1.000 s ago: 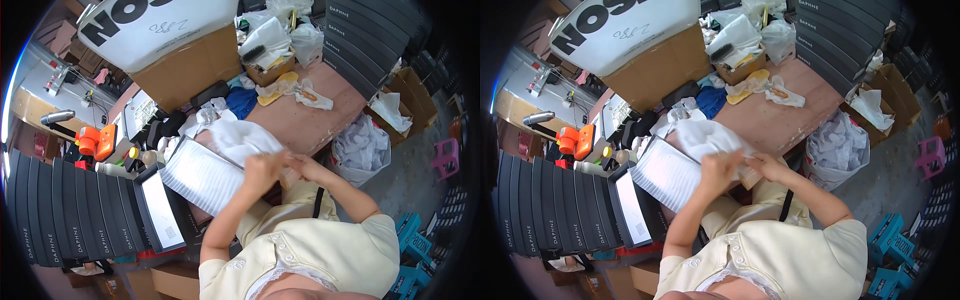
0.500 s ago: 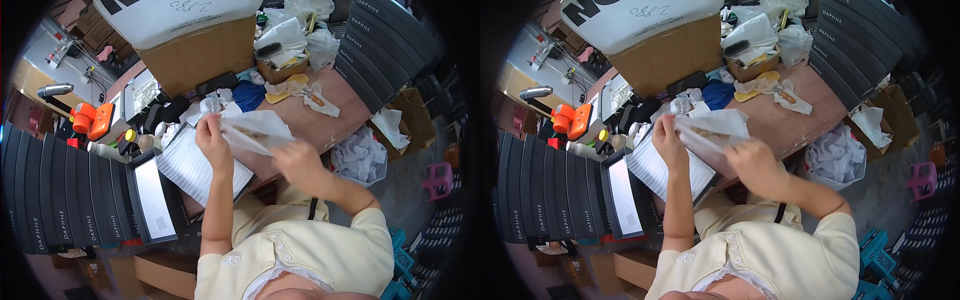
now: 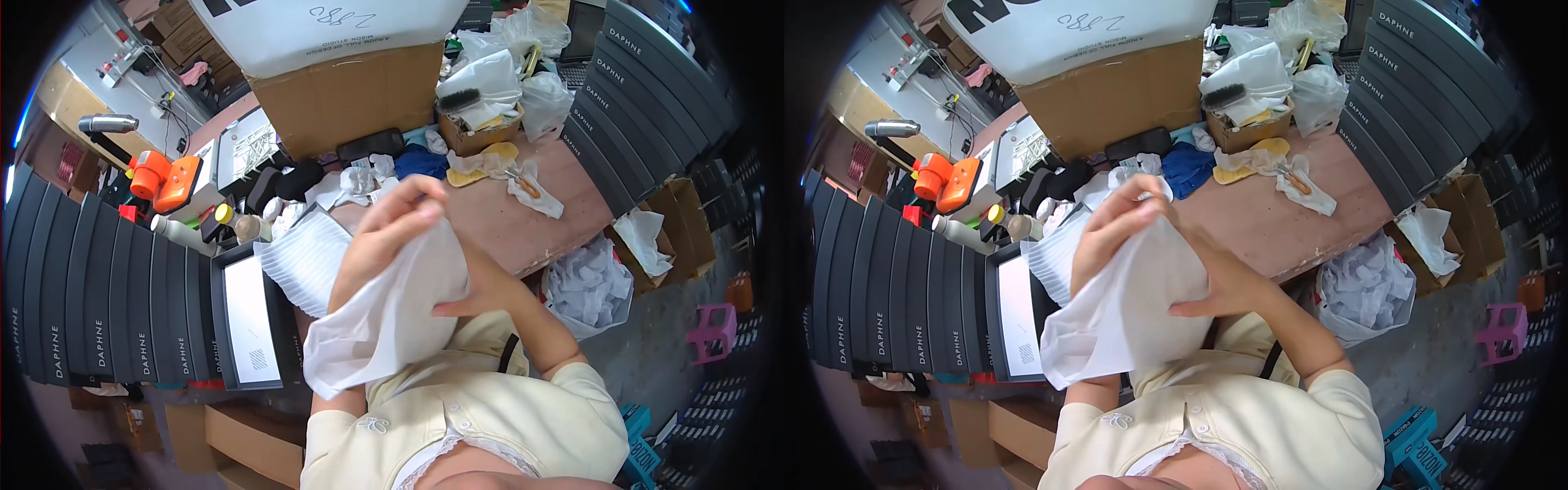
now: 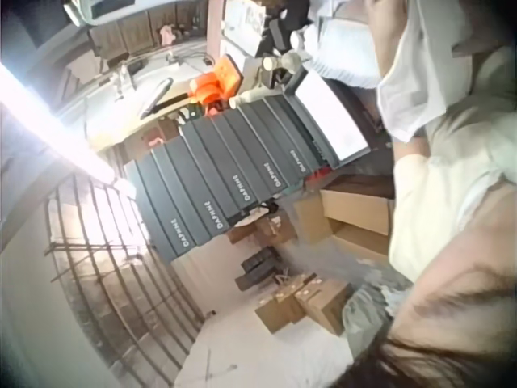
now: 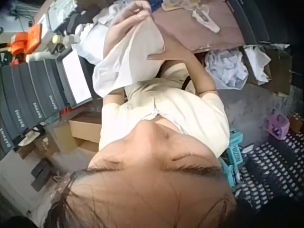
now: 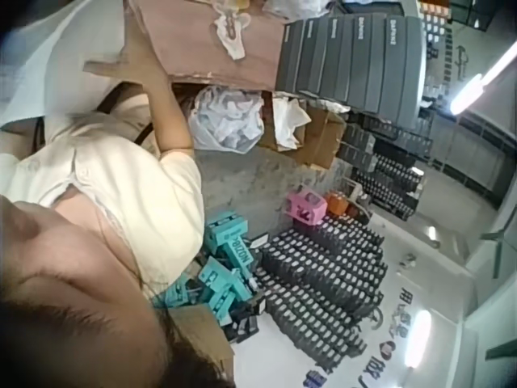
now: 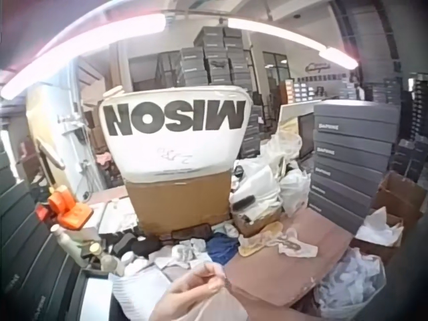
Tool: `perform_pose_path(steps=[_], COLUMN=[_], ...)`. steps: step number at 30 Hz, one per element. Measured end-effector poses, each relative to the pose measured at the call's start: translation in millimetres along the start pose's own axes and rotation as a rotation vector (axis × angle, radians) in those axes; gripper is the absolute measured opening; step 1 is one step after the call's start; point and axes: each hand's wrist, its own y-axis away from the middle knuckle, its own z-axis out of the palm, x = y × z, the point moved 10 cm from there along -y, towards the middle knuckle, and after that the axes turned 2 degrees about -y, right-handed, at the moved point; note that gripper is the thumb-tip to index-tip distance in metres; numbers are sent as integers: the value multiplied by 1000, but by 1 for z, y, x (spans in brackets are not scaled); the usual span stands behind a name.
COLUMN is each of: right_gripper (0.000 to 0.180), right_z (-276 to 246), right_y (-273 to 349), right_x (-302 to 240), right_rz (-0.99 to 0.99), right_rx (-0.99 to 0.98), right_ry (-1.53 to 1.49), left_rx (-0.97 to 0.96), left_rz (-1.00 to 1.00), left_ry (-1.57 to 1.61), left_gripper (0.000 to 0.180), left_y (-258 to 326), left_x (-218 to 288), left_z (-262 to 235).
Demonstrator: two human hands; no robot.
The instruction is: The person trims loose threads on shoes with scissors, inserts toe cushions, wraps the shoes in protective paper, places them into a shoebox, covers the box with a lid, and stacks it onto a pile of boxes.
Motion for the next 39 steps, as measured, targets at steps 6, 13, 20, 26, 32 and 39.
perform_pose_path(steps=[6,13,20,26,32,39], right_gripper=[82,42,49,86,56,45], right_z=[34,-58,-59,-49,-131,-195], right_y=[5,30,33,82,161,129], right_x=[34,57,27,59,150,187], right_rz=[186,503,277,421,574,705], right_rx=[-139,430,187,336,792,684], right_ry=[-226,-112,178,-132,-216,-591], left_rx=[-72,161,128,326,540,1229], left_rz=[30,144,-128,-116,385,-55], left_ry=[-52,-1292,-297,-263,-1335,-1104], left_gripper=[23,67,50,47,21,26], left_y=[5,94,37,23,105,283], left_x=[10,5,-174,-175,-31,-41], left_z=[10,34,-18,-19,8,-132])
